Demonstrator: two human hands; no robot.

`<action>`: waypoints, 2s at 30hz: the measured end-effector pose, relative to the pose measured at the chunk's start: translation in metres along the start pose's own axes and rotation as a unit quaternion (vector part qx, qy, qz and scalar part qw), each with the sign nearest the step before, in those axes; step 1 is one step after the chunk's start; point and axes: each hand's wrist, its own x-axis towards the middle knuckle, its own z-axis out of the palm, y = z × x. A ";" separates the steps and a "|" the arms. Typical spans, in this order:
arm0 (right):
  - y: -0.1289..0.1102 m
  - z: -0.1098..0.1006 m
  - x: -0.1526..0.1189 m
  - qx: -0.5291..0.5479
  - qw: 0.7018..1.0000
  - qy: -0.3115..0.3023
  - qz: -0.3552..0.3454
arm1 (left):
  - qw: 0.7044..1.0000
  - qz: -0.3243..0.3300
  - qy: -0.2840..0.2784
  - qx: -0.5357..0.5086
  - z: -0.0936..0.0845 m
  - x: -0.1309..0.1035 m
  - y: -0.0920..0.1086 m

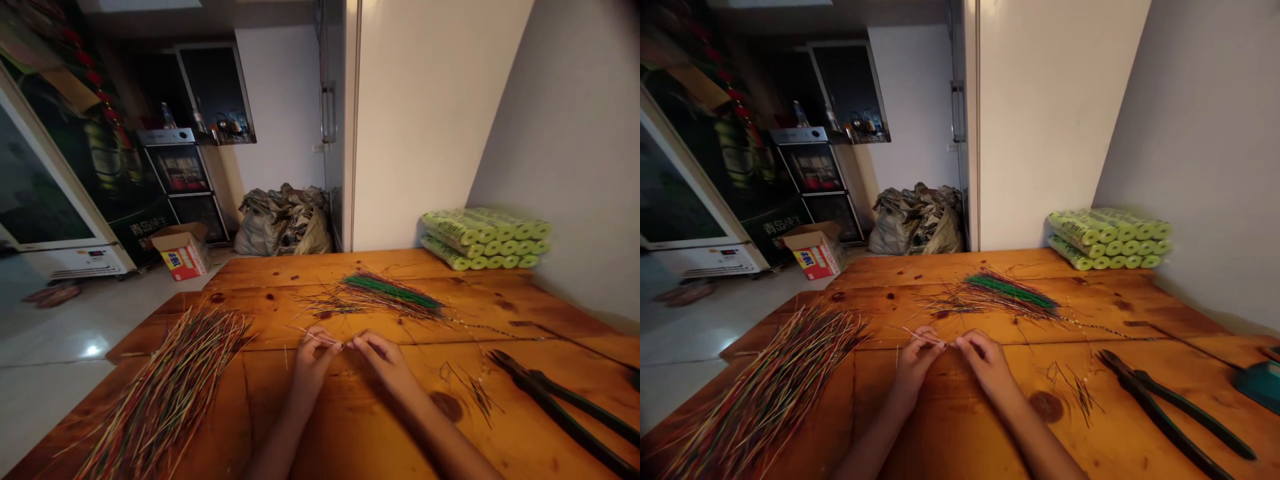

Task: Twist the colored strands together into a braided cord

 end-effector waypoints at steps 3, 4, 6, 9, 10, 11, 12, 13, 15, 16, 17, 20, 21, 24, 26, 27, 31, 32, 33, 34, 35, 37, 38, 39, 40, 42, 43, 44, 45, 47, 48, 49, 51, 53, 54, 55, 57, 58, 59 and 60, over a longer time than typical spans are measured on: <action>0.005 0.001 0.003 0.040 0.997 -0.008 0.058 | 1.000 -0.004 -0.019 -0.001 0.001 0.000 0.003; 0.006 0.001 0.003 0.044 0.997 -0.013 0.067 | 1.000 -0.006 -0.019 -0.004 0.002 -0.001 0.003; 0.007 0.002 0.003 0.033 0.997 -0.014 0.068 | 1.000 -0.010 -0.015 -0.015 0.004 -0.001 0.004; 0.005 0.001 0.002 -0.035 0.999 0.003 0.037 | 0.999 -0.013 -0.022 -0.025 0.006 -0.003 0.005; 0.004 0.000 0.002 -0.066 0.998 0.010 0.019 | 0.999 -0.012 -0.025 -0.025 0.006 -0.004 0.006; 0.004 0.000 0.001 -0.095 0.995 0.015 0.001 | 0.999 -0.011 -0.027 -0.023 0.006 -0.004 0.006; 0.003 -0.001 0.001 -0.119 0.993 0.018 -0.015 | 0.999 -0.010 -0.028 -0.022 0.006 -0.004 0.006; 0.002 -0.002 0.001 -0.135 0.990 0.018 -0.027 | 0.999 -0.010 -0.026 -0.022 0.006 -0.004 0.006; 0.001 -0.003 0.001 -0.143 0.989 0.007 -0.040 | 1.000 -0.014 -0.014 -0.024 0.006 -0.004 0.004; 0.001 -0.004 0.001 -0.140 0.989 -0.007 -0.044 | 0.999 -0.020 0.000 -0.028 0.005 -0.003 0.003; 0.000 -0.005 0.002 -0.134 0.990 -0.026 -0.045 | 0.999 -0.026 0.016 -0.034 0.004 -0.002 0.001; 0.000 -0.005 0.002 -0.106 0.992 -0.072 -0.019 | 0.995 -0.057 0.052 -0.062 0.003 0.000 -0.003; 0.001 -0.005 0.002 -0.092 0.993 -0.074 0.001 | 0.993 -0.077 0.054 -0.074 0.003 0.000 -0.003; 0.009 0.000 0.002 -0.019 0.994 -0.069 0.079 | 0.985 -0.136 0.020 -0.103 0.005 0.000 0.000; 0.017 0.004 0.002 0.054 0.986 -0.092 0.127 | 0.982 -0.147 -0.034 -0.115 0.007 -0.002 0.004; 0.021 0.007 0.002 0.092 0.979 -0.109 0.146 | 0.980 -0.147 -0.063 -0.120 0.008 -0.003 0.006; 0.028 0.018 0.000 0.197 0.945 -0.164 0.204 | 0.970 -0.164 -0.095 -0.151 0.011 -0.006 0.009; 0.027 0.020 -0.001 0.211 0.938 -0.172 0.213 | 0.970 -0.164 -0.082 -0.160 0.012 -0.006 0.009; 0.025 0.021 -0.002 0.222 0.932 -0.183 0.219 | 0.970 -0.163 -0.065 -0.167 0.011 -0.005 0.009; 0.022 0.022 -0.003 0.228 0.927 -0.198 0.220 | 0.971 -0.159 -0.040 -0.173 0.010 -0.004 0.009; 0.018 0.021 -0.005 0.231 0.924 -0.217 0.214 | 0.972 -0.154 -0.009 -0.178 0.008 -0.003 0.011; 0.011 0.019 -0.008 0.228 0.917 -0.259 0.199 | 0.972 -0.140 0.065 -0.178 -0.001 0.002 0.019; 0.008 0.017 -0.009 0.225 0.914 -0.276 0.193 | 0.971 -0.132 0.101 -0.170 -0.008 0.004 0.026; 0.006 0.015 -0.010 0.223 0.912 -0.289 0.187 | 0.972 -0.123 0.125 -0.154 -0.019 0.007 0.036; 0.005 0.013 -0.010 0.221 0.910 -0.298 0.183 | 0.975 -0.116 0.139 -0.126 -0.033 0.009 0.046; 0.007 0.010 -0.010 0.220 0.910 -0.302 0.180 | 0.985 -0.105 0.128 -0.039 -0.071 0.014 0.070; 0.008 0.008 -0.009 0.219 0.912 -0.298 0.179 | 0.987 -0.110 0.113 0.012 -0.094 0.016 0.082; 0.009 0.007 -0.008 0.218 0.914 -0.291 0.179 | 0.986 -0.125 0.092 0.068 -0.119 0.017 0.093; 0.010 0.006 -0.007 0.215 0.917 -0.283 0.178 | 0.978 -0.137 0.083 0.133 -0.145 0.019 0.102; 0.012 0.004 -0.005 0.205 0.925 -0.268 0.176 | 0.945 -0.167 0.047 0.276 -0.194 0.021 0.115; 0.012 0.003 -0.004 0.199 0.928 -0.262 0.176 | 0.920 -0.183 0.032 0.344 -0.215 0.021 0.118; 0.011 0.002 -0.003 0.193 0.931 -0.256 0.175 | 0.890 -0.198 0.028 0.409 -0.233 0.022 0.120; 0.011 0.001 -0.002 0.186 0.936 -0.243 0.174 | 0.823 -0.229 -0.002 0.519 -0.256 0.022 0.120; 0.011 -0.001 -0.001 0.187 0.941 -0.228 0.166 | 0.791 -0.244 -0.014 0.560 -0.264 0.022 0.117; 0.012 -0.002 -0.001 0.189 0.943 -0.221 0.161 | 0.786 -0.247 -0.017 0.567 -0.264 0.022 0.116; 0.014 -0.003 0.000 0.190 0.946 -0.212 0.156 | 0.782 -0.246 -0.015 0.572 -0.261 0.021 0.117; 0.016 -0.006 0.002 0.191 0.953 -0.182 0.146 | 0.779 -0.219 0.008 0.588 -0.244 0.015 0.124; 0.017 -0.008 0.003 0.192 0.959 -0.157 0.137 | 0.785 -0.190 0.029 0.589 -0.231 0.008 0.130; 0.017 -0.010 0.005 0.192 0.966 -0.124 0.124 | 0.806 -0.147 0.054 0.571 -0.215 -0.001 0.138; 0.017 -0.013 0.007 0.190 0.972 -0.083 0.107 | 0.850 -0.103 0.059 0.514 -0.196 -0.014 0.146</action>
